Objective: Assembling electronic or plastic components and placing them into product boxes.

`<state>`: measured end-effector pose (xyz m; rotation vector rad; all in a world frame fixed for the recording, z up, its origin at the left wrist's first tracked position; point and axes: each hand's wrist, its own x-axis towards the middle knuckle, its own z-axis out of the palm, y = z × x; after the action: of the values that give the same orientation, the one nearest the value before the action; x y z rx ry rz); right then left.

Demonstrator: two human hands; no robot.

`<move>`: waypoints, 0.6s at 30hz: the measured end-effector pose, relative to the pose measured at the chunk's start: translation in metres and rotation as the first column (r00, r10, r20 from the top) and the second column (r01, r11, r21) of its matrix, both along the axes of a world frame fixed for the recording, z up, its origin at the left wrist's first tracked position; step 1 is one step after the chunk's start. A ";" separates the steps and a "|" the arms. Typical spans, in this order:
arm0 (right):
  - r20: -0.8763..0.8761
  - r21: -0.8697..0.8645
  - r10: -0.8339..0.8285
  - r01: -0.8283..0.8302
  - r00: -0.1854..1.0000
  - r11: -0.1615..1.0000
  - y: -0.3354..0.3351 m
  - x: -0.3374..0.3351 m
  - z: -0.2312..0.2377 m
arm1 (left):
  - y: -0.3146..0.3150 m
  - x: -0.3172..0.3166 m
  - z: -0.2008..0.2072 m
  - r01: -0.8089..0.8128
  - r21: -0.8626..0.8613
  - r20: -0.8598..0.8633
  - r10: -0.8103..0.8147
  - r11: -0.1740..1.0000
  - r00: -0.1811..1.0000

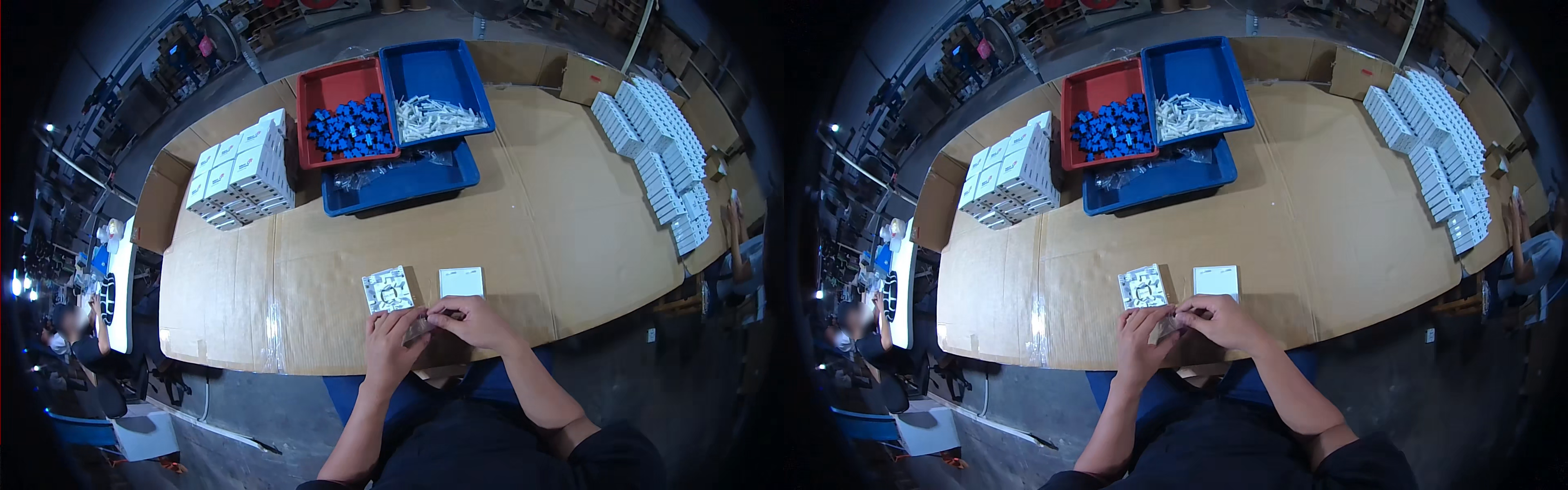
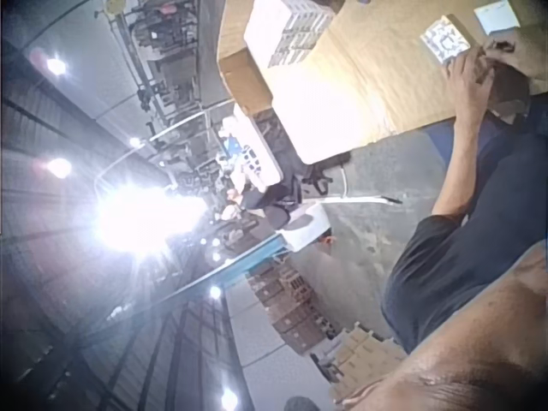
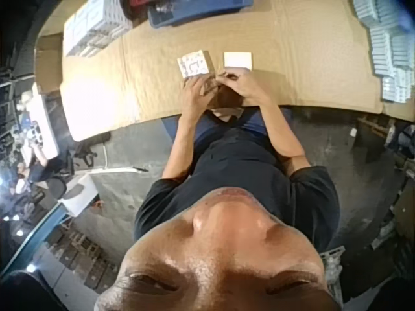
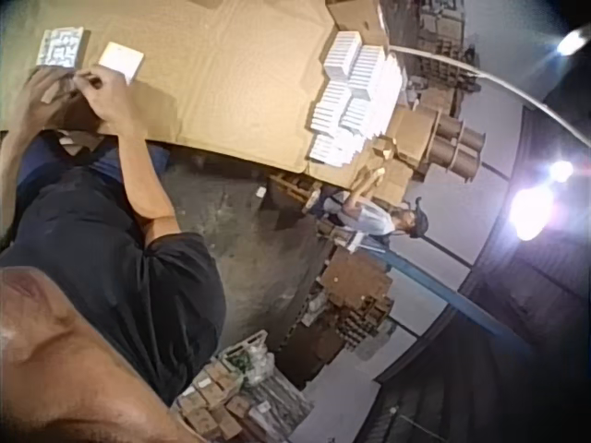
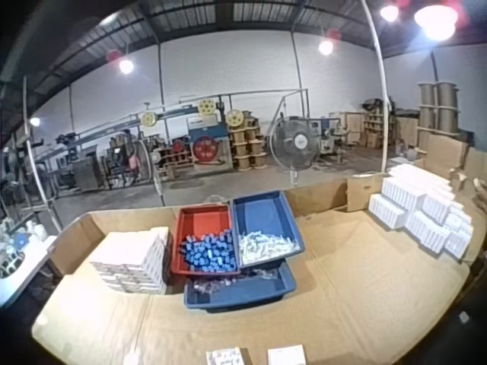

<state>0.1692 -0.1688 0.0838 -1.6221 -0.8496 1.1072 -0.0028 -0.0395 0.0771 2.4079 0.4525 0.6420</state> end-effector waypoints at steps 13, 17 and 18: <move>0.014 0.178 0.188 -0.188 0.982 0.966 0.004 0.008 0.001 | -0.009 0.011 -0.002 0.097 -0.495 0.125 -0.039 0.863 0.991; 0.204 0.108 0.295 -0.321 0.933 0.941 0.021 0.045 0.032 | -0.004 0.000 -0.018 0.120 -0.938 0.122 -0.014 0.325 0.992; 0.232 0.072 0.312 -0.336 0.921 0.939 0.028 0.058 0.042 | -0.001 -0.001 -0.021 0.126 -0.940 0.126 -0.021 0.318 0.992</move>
<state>0.2270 -0.1412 0.1253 -1.5631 -1.3404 1.0958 -0.0035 -0.0405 0.0561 1.2003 0.4829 0.2678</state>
